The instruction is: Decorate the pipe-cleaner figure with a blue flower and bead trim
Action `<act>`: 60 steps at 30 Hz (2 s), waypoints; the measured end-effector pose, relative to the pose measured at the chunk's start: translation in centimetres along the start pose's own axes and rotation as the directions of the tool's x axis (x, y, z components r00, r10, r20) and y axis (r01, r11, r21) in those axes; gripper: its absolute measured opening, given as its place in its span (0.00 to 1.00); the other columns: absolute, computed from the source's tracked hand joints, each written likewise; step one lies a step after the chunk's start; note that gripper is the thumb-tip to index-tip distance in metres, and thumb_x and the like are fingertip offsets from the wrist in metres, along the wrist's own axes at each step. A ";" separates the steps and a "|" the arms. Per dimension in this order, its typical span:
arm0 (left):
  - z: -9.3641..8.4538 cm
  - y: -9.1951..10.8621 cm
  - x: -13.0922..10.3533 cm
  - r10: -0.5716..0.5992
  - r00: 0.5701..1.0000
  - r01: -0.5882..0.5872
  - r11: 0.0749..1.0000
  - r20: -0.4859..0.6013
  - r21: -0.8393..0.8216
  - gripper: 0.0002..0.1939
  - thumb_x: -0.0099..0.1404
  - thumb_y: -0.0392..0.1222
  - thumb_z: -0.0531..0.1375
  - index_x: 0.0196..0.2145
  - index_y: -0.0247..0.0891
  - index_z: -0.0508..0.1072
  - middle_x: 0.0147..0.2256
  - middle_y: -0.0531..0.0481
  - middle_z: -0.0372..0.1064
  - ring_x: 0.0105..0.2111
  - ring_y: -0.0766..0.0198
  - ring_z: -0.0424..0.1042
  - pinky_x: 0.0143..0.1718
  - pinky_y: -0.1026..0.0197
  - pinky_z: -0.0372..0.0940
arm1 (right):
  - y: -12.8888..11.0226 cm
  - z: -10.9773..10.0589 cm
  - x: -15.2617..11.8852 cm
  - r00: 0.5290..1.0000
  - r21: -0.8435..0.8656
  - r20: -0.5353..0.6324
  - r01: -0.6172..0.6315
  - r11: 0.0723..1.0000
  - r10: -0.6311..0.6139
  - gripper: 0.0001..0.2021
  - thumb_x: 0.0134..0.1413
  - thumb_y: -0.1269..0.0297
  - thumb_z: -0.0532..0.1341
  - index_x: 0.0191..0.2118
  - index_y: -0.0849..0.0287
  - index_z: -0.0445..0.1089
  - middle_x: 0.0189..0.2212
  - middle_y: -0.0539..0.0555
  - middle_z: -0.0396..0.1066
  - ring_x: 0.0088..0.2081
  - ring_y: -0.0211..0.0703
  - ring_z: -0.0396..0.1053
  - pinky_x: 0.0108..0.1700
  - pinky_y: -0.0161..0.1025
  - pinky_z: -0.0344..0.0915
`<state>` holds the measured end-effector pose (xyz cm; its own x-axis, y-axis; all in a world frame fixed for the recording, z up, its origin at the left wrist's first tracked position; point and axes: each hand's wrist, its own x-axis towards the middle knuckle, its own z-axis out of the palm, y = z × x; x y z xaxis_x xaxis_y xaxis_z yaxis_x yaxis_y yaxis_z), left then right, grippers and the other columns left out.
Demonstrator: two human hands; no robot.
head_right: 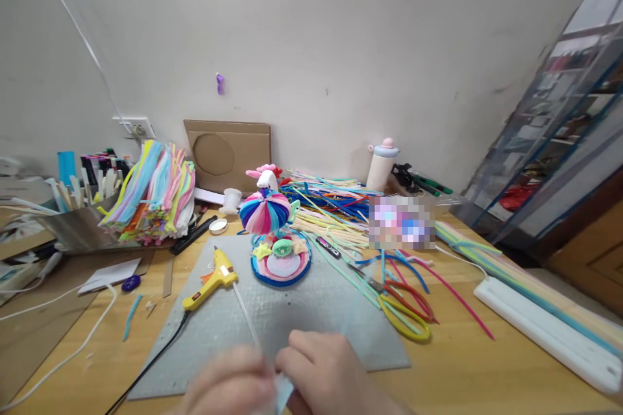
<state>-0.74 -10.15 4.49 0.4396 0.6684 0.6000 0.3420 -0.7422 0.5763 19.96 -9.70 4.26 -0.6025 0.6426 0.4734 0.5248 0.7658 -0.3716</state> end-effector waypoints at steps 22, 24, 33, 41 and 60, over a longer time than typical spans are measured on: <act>-12.5 -14.9 -0.5 -0.598 0.801 0.387 0.533 0.011 0.752 0.14 0.56 0.45 0.55 0.37 0.43 0.76 0.42 0.48 0.74 0.42 0.50 0.71 0.41 0.56 0.60 | 1.7 -1.6 -0.7 0.912 0.264 0.006 -0.398 0.879 0.411 0.12 0.65 0.62 0.46 0.32 0.58 0.62 0.28 0.50 0.63 0.32 0.40 0.62 0.35 0.36 0.55; -12.8 -15.1 -0.6 -0.584 0.812 0.381 0.556 0.021 0.738 0.14 0.56 0.45 0.55 0.37 0.43 0.76 0.42 0.48 0.74 0.42 0.51 0.71 0.41 0.56 0.60 | 1.7 -1.7 0.1 0.912 0.261 0.010 -0.399 0.879 0.411 0.12 0.65 0.62 0.47 0.32 0.58 0.62 0.27 0.50 0.63 0.31 0.40 0.61 0.34 0.36 0.55; -13.3 -14.9 -1.3 -0.630 0.769 0.500 0.493 -0.104 0.712 0.16 0.55 0.47 0.56 0.39 0.45 0.77 0.44 0.48 0.75 0.44 0.48 0.71 0.43 0.54 0.61 | 1.4 -0.6 1.1 0.928 0.249 0.029 -0.366 0.897 0.371 0.11 0.63 0.64 0.48 0.31 0.58 0.61 0.28 0.50 0.64 0.31 0.39 0.61 0.33 0.35 0.55; -12.3 -14.0 0.4 -0.608 0.783 0.471 0.449 -0.127 0.759 0.16 0.57 0.44 0.55 0.42 0.41 0.75 0.50 0.44 0.69 0.48 0.45 0.67 0.45 0.48 0.60 | 1.1 -0.1 2.3 0.927 0.186 0.100 -0.374 0.908 0.362 0.07 0.61 0.66 0.51 0.33 0.58 0.64 0.31 0.51 0.68 0.31 0.39 0.64 0.32 0.34 0.56; 0.4 0.5 5.7 -0.536 0.844 0.460 0.732 -0.007 -0.503 0.15 0.64 0.54 0.52 0.29 0.44 0.72 0.28 0.49 0.70 0.31 0.60 0.69 0.37 0.58 0.65 | 0.6 -0.5 2.5 0.950 0.284 0.173 -0.300 0.911 0.259 0.15 0.61 0.60 0.53 0.51 0.56 0.61 0.44 0.55 0.71 0.44 0.45 0.69 0.42 0.37 0.62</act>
<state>2.28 -6.77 7.99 0.1824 0.9623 0.2017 0.0347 -0.2113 0.9768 19.07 -7.64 5.56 -0.5403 0.8134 0.2153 0.4878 0.5113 -0.7075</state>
